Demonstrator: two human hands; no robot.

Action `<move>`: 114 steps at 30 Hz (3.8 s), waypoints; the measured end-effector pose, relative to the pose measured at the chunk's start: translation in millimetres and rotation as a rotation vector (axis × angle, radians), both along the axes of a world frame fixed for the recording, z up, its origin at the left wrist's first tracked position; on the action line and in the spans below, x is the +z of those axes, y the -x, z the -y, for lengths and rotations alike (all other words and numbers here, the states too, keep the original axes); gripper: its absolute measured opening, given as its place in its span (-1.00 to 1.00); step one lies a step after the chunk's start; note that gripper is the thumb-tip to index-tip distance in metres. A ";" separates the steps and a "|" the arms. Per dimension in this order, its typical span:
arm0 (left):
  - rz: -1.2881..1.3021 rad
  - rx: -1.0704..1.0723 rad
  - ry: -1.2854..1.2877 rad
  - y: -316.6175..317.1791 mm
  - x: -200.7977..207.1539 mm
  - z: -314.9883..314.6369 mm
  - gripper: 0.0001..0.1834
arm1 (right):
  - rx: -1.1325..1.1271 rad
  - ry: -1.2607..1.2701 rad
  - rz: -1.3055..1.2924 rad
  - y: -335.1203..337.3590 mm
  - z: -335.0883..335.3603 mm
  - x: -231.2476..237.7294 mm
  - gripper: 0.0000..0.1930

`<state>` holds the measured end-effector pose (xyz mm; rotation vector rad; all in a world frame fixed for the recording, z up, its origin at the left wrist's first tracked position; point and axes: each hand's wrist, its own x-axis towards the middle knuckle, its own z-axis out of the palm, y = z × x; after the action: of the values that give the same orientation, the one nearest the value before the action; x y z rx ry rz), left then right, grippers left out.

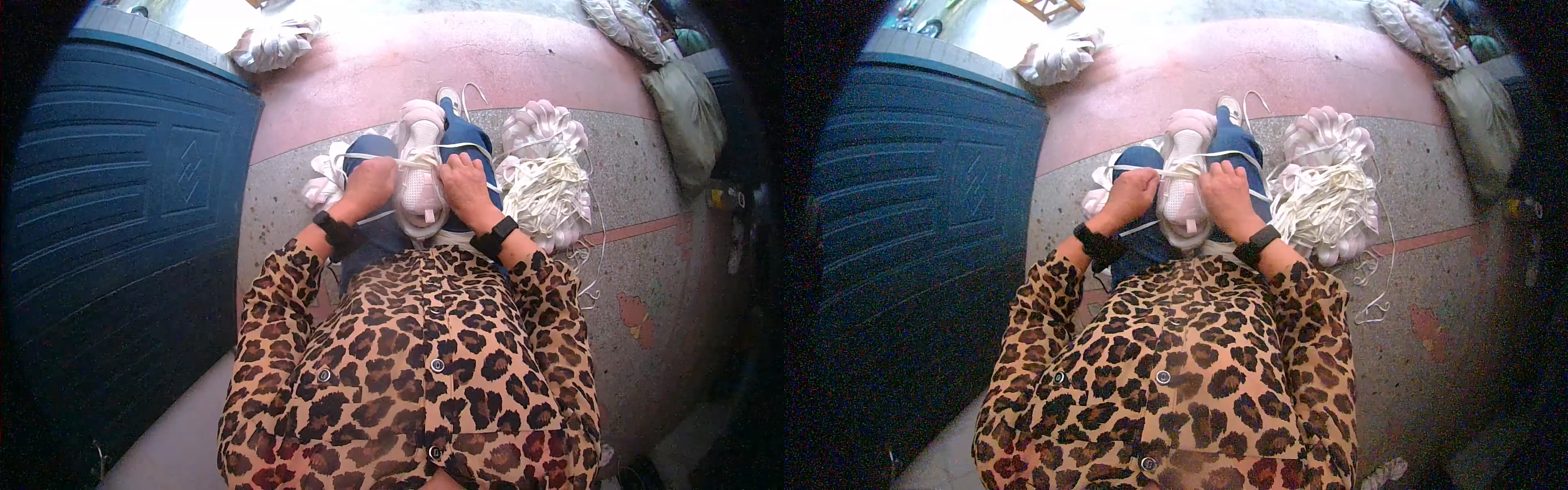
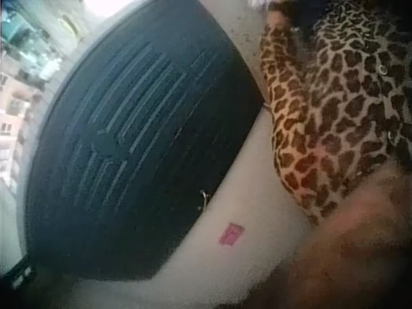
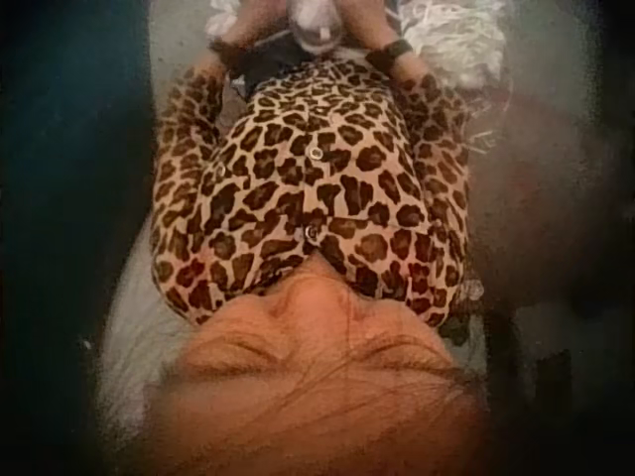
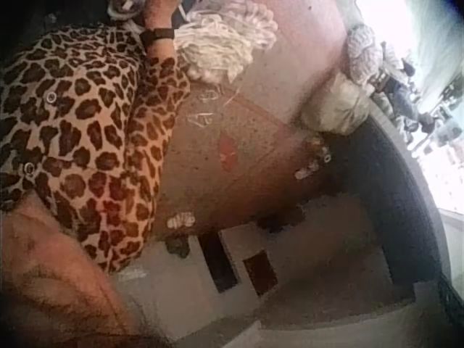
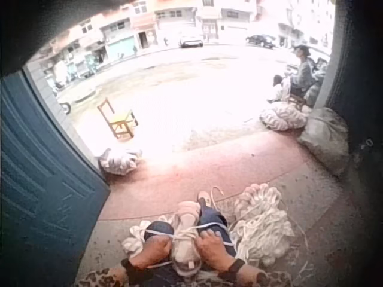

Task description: Lacing a pair of white sneakers while sitting down.

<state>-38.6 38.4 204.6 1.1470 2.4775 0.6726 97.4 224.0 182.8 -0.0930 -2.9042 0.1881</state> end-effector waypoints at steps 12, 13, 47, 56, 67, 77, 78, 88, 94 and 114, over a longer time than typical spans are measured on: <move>-0.364 -0.008 0.135 -30.0 37.3 -8.9 -0.71 | -0.167 0.088 0.133 -8.0 5.4 35.6 -0.76; -0.317 -0.002 0.125 -30.0 35.9 -8.5 -0.72 | -0.171 0.084 0.155 -7.9 6.2 35.8 -0.76; 0.562 -0.228 -0.133 35.6 14.3 -98.7 -0.85 | -0.011 0.687 -0.623 -2.3 -61.5 175.7 -0.85; -0.005 -0.203 0.040 32.9 26.4 -63.4 -0.87 | 0.055 1.602 -1.102 -67.7 -166.5 259.3 -0.96; 0.325 -0.108 -0.054 39.6 20.6 -17.4 -0.65 | -0.118 0.666 0.193 16.2 23.8 50.5 -0.81; 0.819 0.264 -0.256 24.0 43.3 -24.7 -0.59 | -0.051 0.212 0.075 34.8 47.8 9.8 -0.89; 0.868 0.276 -0.261 24.0 47.7 -29.7 -0.58 | -0.048 0.249 0.106 34.2 44.4 9.6 -0.89; 0.974 0.296 -0.177 38.8 12.5 -11.6 -0.58 | 0.201 2.287 -0.615 -91.4 -159.3 202.6 -0.78; 0.490 -0.051 -0.049 35.7 5.1 -37.0 -0.71 | 0.166 2.182 -0.901 -185.9 -217.0 214.0 -0.71; 0.377 -0.081 0.128 26.8 16.0 -18.4 -0.65 | -0.211 2.182 -1.076 -258.4 -279.2 83.1 -0.73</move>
<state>-65.5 56.8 220.6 0.9664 2.1137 0.6305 355.8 503.1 266.0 -0.4023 -0.5884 2.1414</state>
